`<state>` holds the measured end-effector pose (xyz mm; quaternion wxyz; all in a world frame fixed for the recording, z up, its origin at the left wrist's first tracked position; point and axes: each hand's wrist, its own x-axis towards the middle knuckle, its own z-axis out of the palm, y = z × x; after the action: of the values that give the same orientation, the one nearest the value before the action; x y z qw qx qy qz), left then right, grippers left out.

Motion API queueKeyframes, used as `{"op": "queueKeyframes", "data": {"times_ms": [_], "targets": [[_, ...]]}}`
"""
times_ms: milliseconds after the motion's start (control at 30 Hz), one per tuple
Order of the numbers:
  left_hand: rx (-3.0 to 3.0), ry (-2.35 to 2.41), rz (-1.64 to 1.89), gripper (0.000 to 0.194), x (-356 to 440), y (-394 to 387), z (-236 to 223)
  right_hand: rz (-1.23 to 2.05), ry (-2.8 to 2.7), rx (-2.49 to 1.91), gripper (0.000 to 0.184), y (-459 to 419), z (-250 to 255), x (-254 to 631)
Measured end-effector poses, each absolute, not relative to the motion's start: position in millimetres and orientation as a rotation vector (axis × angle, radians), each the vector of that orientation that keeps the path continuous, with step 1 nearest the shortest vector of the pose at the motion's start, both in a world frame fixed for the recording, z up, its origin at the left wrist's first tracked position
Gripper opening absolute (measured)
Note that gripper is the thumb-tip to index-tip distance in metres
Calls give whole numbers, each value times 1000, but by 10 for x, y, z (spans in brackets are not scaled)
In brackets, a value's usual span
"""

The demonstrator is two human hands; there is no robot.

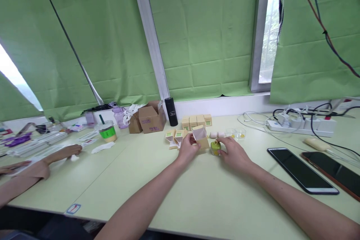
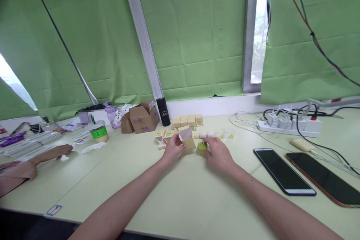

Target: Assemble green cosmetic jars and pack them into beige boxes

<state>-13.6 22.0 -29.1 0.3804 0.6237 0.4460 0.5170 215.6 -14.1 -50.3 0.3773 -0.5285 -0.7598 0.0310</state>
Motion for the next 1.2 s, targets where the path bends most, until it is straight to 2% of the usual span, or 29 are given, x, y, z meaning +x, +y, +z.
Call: {"op": "queueKeyframes", "data": {"times_ms": [233,400,533,667,1200], "targets": [[1732,1152,1069,51,-98,180,-398,101,-1960,-1559,38,-122,-369,2257],[1803,1155,1149,58,-96,68,-328,109,-1956,-1570,37,-116,-359,2253],[1838,1015,1407,31,-83,-16,-220,129,-1937,-1560,37,-99,-374,2263],[1860,1019,1451,5,-49,-22,-185,197,-1942,-1607,42,-83,-376,2269],[1397,948,1384,28,-60,109,-197,270,-1973,-1418,32,-7,-482,2310]]}}
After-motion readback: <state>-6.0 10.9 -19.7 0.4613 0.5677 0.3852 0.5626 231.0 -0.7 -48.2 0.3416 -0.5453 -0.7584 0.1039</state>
